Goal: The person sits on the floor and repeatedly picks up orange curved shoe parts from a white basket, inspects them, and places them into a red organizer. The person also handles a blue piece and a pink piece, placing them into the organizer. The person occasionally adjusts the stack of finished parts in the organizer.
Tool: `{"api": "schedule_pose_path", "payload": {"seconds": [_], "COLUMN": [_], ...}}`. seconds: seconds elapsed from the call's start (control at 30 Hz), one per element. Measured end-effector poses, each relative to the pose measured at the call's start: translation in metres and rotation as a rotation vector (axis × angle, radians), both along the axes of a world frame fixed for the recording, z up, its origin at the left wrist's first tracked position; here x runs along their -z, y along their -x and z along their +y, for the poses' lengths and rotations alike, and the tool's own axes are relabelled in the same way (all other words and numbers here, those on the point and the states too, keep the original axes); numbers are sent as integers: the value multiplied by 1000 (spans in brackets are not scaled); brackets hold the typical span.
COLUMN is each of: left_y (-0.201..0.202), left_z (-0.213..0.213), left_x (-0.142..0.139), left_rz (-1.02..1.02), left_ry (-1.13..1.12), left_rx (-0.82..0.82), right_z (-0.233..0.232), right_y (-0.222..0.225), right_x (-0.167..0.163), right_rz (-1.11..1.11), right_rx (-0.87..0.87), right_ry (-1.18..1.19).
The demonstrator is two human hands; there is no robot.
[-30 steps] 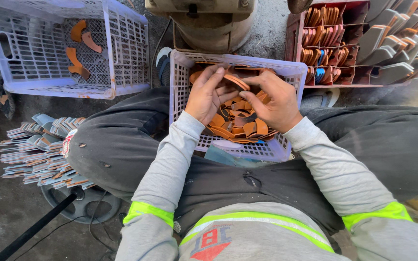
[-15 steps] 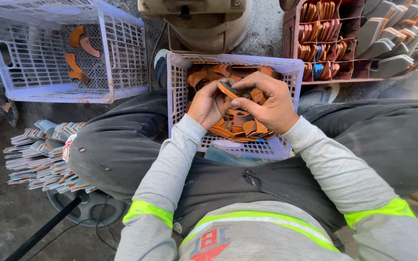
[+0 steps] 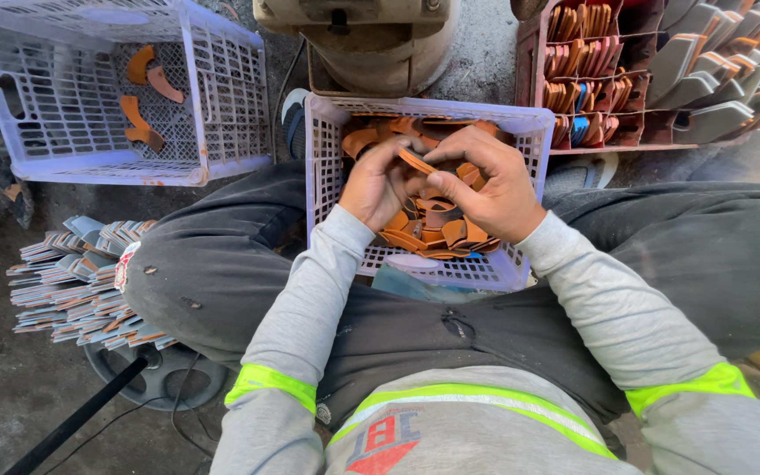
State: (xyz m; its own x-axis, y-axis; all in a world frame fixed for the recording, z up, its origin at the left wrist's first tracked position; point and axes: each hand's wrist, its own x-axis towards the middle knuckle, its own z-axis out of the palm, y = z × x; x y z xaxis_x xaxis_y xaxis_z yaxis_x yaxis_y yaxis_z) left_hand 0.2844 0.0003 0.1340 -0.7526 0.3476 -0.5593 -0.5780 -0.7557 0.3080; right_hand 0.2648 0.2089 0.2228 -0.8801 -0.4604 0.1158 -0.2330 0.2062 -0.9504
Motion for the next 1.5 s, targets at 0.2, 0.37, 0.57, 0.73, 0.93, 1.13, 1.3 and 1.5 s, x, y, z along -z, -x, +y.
{"api": "schedule_pose_path", "payload": {"seconds": [0.2, 0.37, 0.57, 0.73, 0.93, 1.13, 1.3, 1.5], "left_y": [9, 2, 2, 4, 0, 1, 2, 3], "left_z": [-2, 5, 8, 6, 8, 5, 4, 5], "left_x": [-34, -65, -68, -40, -21, -25, -25, -18], "left_rz": [440, 947, 832, 620, 621, 616, 668, 488], "left_ry": [871, 1091, 806, 662, 626, 757, 786, 636], "left_rx": [223, 211, 64, 61, 118, 179, 171, 132], "right_z": [8, 10, 12, 9, 11, 9, 7, 11], "right_y": [3, 8, 10, 10, 12, 9, 10, 14], "right_x": [23, 51, 54, 52, 55, 55, 49, 42], "right_rz": [-181, -569, -814, -693, -694, -601, -545, -577], "right_rx": [-60, -54, -62, 21, 78, 103, 62, 95], "right_ry": [-129, 182, 189, 212, 167, 65, 139, 68]}}
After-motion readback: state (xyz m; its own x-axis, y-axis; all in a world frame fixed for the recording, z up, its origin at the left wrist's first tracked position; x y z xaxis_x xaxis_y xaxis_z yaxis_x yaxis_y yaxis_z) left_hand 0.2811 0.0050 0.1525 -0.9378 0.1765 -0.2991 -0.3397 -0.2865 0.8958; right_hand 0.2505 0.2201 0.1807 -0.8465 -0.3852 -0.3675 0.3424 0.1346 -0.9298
